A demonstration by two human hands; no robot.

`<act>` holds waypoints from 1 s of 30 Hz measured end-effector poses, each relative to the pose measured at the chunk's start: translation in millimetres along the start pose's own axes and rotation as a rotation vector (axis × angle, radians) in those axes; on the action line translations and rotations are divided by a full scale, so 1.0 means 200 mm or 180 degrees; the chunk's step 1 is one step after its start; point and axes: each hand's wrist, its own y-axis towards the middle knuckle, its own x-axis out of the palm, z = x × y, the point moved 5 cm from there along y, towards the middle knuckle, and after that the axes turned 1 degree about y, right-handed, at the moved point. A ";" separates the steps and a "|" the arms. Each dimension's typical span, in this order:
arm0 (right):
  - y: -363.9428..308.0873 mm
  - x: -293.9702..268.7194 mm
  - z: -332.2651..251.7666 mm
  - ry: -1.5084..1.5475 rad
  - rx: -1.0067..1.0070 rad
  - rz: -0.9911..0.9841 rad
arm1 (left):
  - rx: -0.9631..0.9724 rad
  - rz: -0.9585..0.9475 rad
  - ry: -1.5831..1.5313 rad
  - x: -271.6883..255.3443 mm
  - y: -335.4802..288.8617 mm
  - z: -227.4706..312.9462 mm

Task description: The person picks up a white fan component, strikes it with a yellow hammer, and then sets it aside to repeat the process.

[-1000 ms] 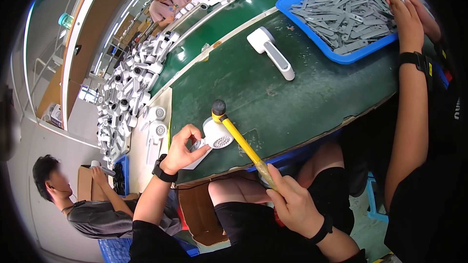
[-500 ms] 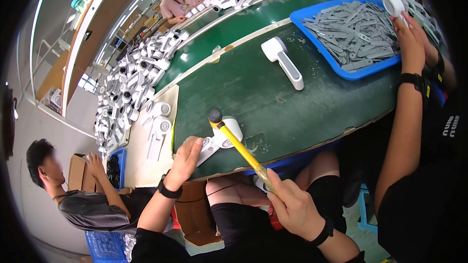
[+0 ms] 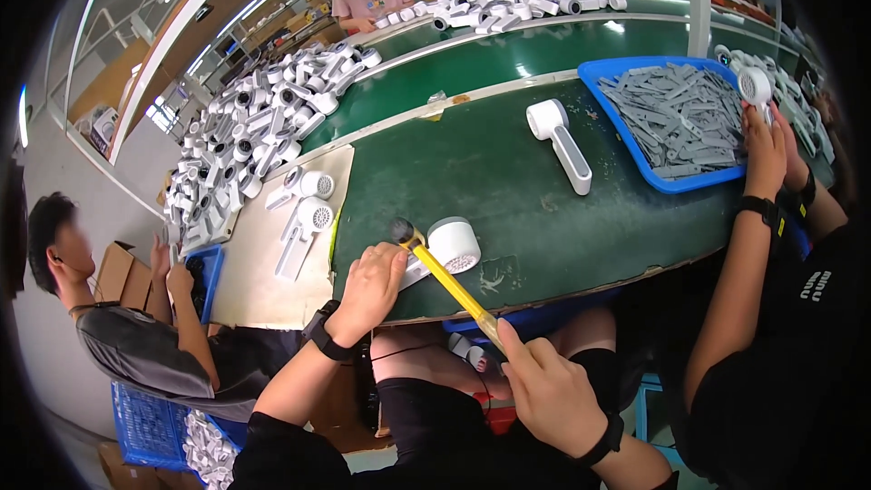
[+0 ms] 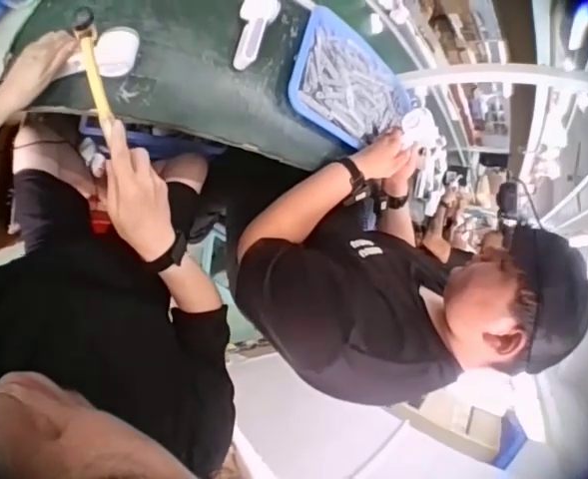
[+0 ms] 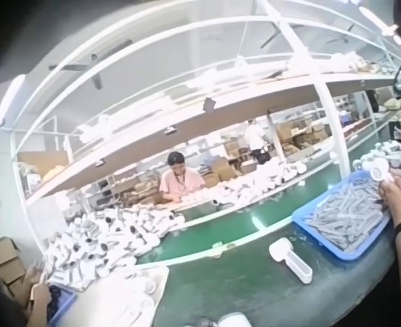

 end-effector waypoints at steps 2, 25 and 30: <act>0.00 -0.06 -0.05 0.0163 -0.0125 0.0332 | -0.0010 0.0014 0.0021 -0.01 0.00 0.01; 0.03 -0.05 -0.12 -0.0023 -0.0046 0.0058 | -0.0086 0.0175 -0.0348 -0.12 -0.14 -0.01; 0.00 -0.02 -0.15 -0.0013 -0.0263 0.0297 | -0.0486 0.0428 -0.1451 -0.05 -0.17 -0.12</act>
